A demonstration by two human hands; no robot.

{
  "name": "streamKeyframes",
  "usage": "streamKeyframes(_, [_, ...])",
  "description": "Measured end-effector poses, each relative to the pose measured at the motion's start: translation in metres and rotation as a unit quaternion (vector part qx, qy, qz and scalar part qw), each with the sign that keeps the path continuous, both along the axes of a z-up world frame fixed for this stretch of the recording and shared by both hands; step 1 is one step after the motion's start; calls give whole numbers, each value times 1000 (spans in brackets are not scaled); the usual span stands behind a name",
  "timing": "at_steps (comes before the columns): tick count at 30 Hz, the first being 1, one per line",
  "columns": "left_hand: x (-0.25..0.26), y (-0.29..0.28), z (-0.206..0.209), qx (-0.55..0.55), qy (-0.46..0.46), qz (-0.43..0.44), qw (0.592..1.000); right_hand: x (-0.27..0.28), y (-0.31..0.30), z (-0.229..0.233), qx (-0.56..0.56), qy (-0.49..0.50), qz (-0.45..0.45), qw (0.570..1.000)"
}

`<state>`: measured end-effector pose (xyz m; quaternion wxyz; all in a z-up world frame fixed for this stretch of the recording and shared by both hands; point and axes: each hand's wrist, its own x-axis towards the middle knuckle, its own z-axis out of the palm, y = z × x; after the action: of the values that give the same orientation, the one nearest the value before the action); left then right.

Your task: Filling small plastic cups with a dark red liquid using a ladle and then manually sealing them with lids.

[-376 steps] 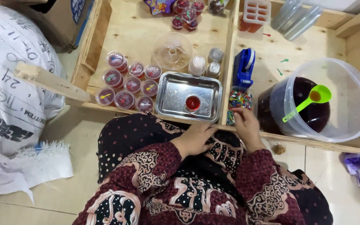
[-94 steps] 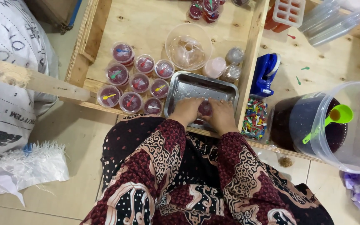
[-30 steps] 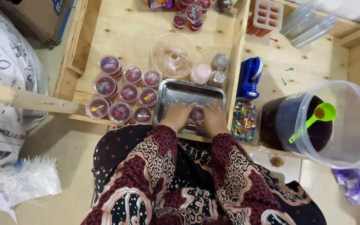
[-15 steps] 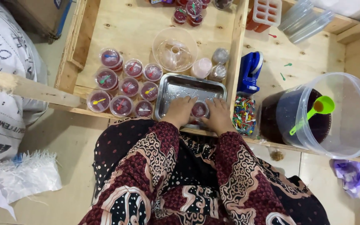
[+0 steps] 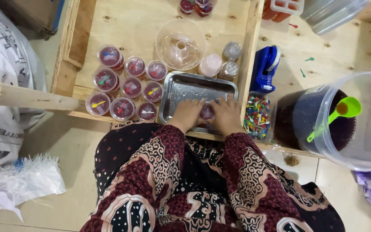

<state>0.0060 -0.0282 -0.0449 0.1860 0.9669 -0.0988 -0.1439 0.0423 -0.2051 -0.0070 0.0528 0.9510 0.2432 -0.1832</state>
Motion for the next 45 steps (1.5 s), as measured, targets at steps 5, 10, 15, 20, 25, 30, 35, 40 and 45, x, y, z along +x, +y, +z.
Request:
streamKeyframes(5, [6, 0, 9, 10, 20, -12, 1000, 7, 8, 10, -16, 38, 18, 999])
streamKeyframes(10, [10, 1, 6, 33, 40, -25, 998, 10, 11, 11, -49, 70, 39, 996])
streamKeyframes(15, [10, 0, 2, 27, 35, -19, 999, 9, 5, 0, -32, 83, 24, 996])
streamKeyframes(20, [13, 7, 14, -3, 23, -12, 1000, 6, 0, -13, -14, 66, -9, 998])
streamKeyframes(25, [3, 10, 26, -34, 22, 4, 999, -11, -4, -16, 23, 23, -42, 999])
streamKeyframes(30, [-2, 11, 28, -66, 18, 31, 997, -19, -12, -13, 107, 25, -109, 988])
streamKeyframes(35, [-2, 8, 28, -61, -15, 21, 998, -2, -13, -15, 81, 30, -89, 992])
streamKeyframes(40, [2, 2, 9, -40, -34, 13, 999, 8, -15, -15, 37, 15, -42, 998])
streamKeyframes(45, [7, 0, 4, -21, -19, 6, 1000, 11, -11, -14, 5, 22, -37, 999])
